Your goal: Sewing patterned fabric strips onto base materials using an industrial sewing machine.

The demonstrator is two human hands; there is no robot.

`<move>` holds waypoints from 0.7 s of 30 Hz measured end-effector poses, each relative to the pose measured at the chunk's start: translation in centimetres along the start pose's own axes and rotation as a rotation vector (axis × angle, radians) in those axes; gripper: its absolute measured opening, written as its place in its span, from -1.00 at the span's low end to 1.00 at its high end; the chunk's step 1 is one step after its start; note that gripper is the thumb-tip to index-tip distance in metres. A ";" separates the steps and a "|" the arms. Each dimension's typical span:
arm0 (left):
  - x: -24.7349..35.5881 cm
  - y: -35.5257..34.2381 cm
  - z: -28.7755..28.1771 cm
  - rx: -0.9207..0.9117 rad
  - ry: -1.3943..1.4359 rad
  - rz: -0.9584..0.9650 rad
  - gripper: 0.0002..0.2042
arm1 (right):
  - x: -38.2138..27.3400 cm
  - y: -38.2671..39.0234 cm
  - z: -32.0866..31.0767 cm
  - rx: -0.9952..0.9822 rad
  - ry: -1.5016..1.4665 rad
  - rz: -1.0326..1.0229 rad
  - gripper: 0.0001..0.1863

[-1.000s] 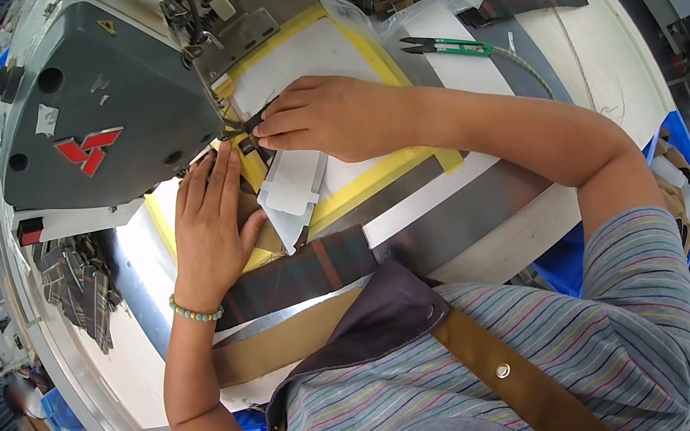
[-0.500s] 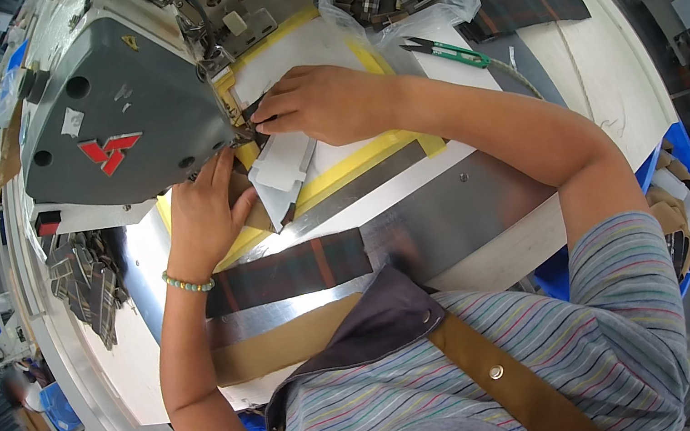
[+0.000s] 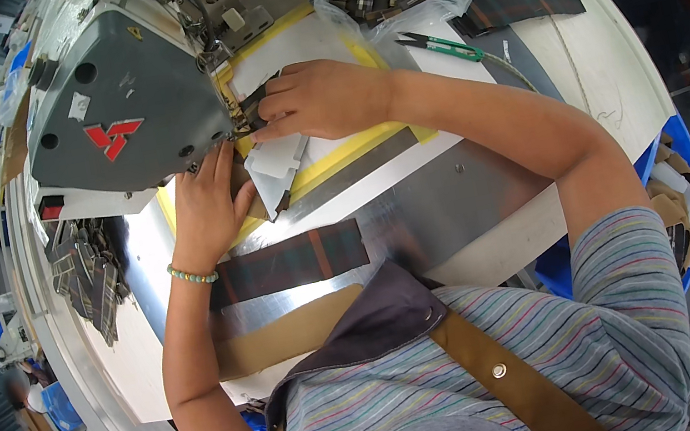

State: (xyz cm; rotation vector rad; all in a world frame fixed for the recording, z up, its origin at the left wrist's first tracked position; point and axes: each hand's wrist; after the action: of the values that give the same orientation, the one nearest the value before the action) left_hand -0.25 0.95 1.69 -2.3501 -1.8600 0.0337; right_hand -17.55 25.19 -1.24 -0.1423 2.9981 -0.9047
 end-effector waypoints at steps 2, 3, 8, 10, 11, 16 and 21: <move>0.0 0.0 0.0 0.009 -0.032 0.025 -0.35 | -0.1 -0.1 -0.1 -0.049 0.029 0.020 -0.50; 0.1 0.1 0.1 0.010 -0.029 0.019 -0.35 | -0.3 -0.2 -0.1 -0.096 0.061 0.043 -0.48; 0.7 1.2 0.1 0.046 -0.011 0.083 -0.26 | -2.4 -0.3 -0.1 -0.183 0.075 0.120 -0.49; 0.5 1.8 0.4 0.079 0.006 0.081 -0.23 | -3.5 -0.3 -0.5 -0.228 0.149 0.223 -0.51; 0.5 1.9 0.5 0.110 0.022 0.085 -0.20 | -3.6 -0.3 -0.5 -0.232 0.149 0.219 -0.51; 0.3 2.0 0.8 0.129 0.033 0.080 -0.20 | -3.4 0.2 0.1 -0.155 0.207 0.172 -0.54; 0.4 2.0 0.6 0.142 0.032 0.092 -0.21 | -3.4 0.1 -0.3 -0.182 0.224 0.175 -0.54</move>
State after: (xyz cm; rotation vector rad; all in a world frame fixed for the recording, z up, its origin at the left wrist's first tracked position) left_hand 1.68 0.93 0.84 -2.3241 -1.6750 0.1326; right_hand -14.23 25.70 -1.08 0.2333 3.2283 -0.6727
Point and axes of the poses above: each hand's wrist, its own y-axis away from the middle knuckle, its own z-axis out of the palm, x = y × z
